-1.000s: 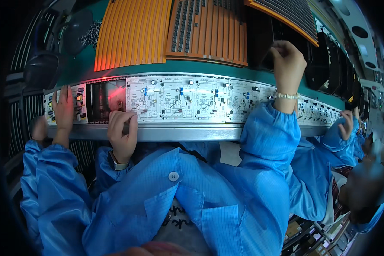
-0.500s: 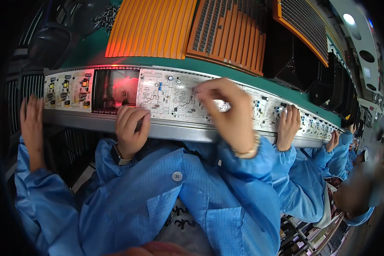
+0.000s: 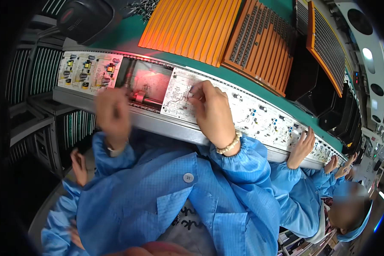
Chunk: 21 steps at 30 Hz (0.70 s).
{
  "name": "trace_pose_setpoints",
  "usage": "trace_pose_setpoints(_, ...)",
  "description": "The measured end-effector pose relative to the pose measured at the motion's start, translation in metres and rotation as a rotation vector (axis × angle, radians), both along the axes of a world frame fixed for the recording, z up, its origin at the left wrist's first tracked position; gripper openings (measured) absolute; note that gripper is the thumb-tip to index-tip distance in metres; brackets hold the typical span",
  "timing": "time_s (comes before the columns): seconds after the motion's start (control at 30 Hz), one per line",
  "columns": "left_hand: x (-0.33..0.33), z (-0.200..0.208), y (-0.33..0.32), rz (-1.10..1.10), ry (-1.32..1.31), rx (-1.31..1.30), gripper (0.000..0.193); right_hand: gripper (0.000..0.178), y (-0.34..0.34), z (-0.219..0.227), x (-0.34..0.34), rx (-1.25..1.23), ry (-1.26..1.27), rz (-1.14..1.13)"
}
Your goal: The person is manually picking small electronic components from trays and placing them onto printed circuit boards moving on a conveyor.
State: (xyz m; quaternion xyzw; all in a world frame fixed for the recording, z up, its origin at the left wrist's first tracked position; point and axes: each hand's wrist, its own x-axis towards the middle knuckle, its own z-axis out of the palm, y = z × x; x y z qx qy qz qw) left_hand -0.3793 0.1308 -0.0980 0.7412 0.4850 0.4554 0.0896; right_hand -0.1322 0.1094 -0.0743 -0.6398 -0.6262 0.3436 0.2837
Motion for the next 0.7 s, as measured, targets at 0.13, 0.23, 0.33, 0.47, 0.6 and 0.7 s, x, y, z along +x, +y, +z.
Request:
trace_pose_setpoints(0.13,-0.1,-0.012,0.056,0.528,0.119,0.0,0.037,0.016,-0.003,-0.003,0.001,0.051,-0.075,0.012)
trace_pose_setpoints(0.23,-0.192,-0.039,0.086,0.753,0.258,-0.089,0.059,0.015,-0.002,-0.001,-0.003,0.016,-0.099,0.021)
trace_pose_setpoints(0.33,-0.234,-0.059,0.108,0.83,0.252,-0.286,0.071,0.015,0.002,-0.001,-0.008,0.038,-0.026,-0.01)
trace_pose_setpoints(0.47,-0.234,-0.056,0.114,0.741,0.306,-0.437,0.061,0.025,0.007,0.005,-0.015,-0.051,0.081,-0.118)
trace_pose_setpoints(0.6,-0.232,-0.05,0.107,0.687,0.342,-0.312,0.058,0.032,0.01,0.004,-0.023,-0.05,0.06,-0.238)
trace_pose_setpoints(0.7,-0.218,-0.041,0.098,0.617,0.336,-0.303,0.052,0.033,0.008,0.005,-0.026,-0.025,0.015,-0.251)
